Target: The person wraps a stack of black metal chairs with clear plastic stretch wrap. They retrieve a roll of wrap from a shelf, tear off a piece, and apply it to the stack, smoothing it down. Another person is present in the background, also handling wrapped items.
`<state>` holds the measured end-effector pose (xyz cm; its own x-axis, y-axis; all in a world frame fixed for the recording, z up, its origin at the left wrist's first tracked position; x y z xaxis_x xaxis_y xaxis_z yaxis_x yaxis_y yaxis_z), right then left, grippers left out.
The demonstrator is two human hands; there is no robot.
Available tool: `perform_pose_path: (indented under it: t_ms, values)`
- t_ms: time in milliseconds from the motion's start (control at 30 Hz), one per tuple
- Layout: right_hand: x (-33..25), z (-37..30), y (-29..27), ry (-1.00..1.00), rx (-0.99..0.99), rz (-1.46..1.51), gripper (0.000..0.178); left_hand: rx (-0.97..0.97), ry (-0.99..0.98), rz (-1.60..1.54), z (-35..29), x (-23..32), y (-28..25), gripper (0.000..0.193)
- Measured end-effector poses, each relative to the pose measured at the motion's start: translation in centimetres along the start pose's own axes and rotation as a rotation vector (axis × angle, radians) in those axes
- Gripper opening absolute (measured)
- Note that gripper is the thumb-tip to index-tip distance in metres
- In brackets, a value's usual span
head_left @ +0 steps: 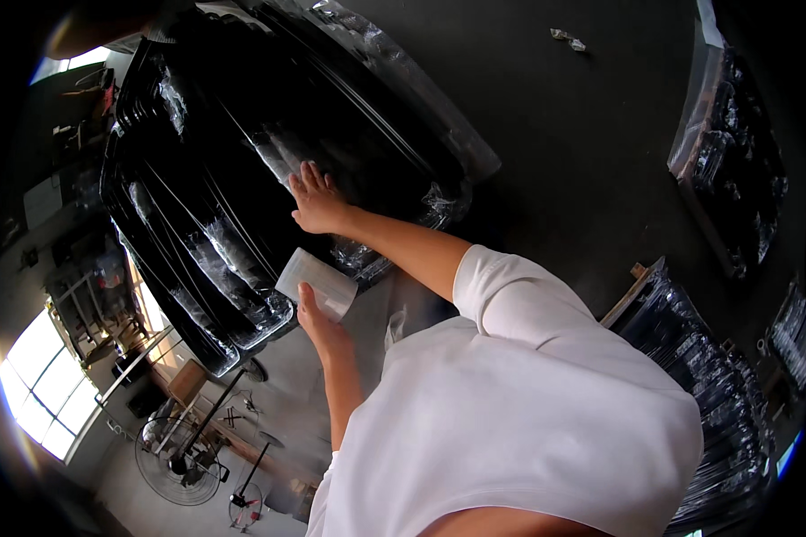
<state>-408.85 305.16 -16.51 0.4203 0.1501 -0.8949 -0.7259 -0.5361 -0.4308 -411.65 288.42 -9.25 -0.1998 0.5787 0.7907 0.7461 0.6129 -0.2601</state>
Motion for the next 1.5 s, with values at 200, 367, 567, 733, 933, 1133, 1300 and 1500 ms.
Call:
perform_pose_path:
  t_ms: [200, 367, 567, 733, 933, 1133, 1300, 1500]
  values:
    - [-1.4, -10.4, -5.1, 0.079, -0.179, 0.53, 0.031, 0.137, -0.028, -0.08, -1.3, -0.3, -0.7, 0.052]
    - [-2.3, -17.0, -7.0, 0.197, -0.151, 0.748, 0.037, -0.041, 0.018, -0.005, -1.9, -0.7, 0.8, 0.052]
    - [-5.3, -20.8, -1.3, 0.232, -0.204, 0.855, 0.068, -0.173, 0.246, 0.145, -5.4, -3.2, -1.6, 0.05]
    - [-7.8, -24.9, 5.3, 0.243, -0.34, 0.873, 0.074, -0.145, 0.238, 0.109, -9.5, -6.2, -8.8, 0.051]
    - [-12.4, -32.4, 13.1, 0.472, -0.564, 1.003, 0.075, -0.017, 0.22, -0.083, -15.1, -11.0, -19.2, 0.043]
    - [-16.8, -38.7, 22.1, 0.577, -0.984, 1.083, 0.072, 0.173, 0.204, -0.341, -20.3, -16.7, -29.4, 0.023]
    - [-22.3, -40.7, 25.9, 0.524, -1.164, 1.128, 0.073, 0.268, 0.34, -0.456, -22.4, -17.9, -36.1, 0.016]
    - [-22.8, -40.9, 32.0, 0.683, -1.209, 1.105, 0.073, 0.366, 0.505, -0.238, -21.0, -16.4, -42.5, 0.021]
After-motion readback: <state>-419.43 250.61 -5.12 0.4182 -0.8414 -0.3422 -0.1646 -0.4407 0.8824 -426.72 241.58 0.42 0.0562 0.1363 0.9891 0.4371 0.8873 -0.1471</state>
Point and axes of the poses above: each hand's wrist, its own z-axis towards the middle knuckle, its own y-axis out of the palm, x = y × z, the point moved 9 cm from there along z, towards the middle knuckle, and after that the axes turned 8 degrees about z, right-handed, at the moved point
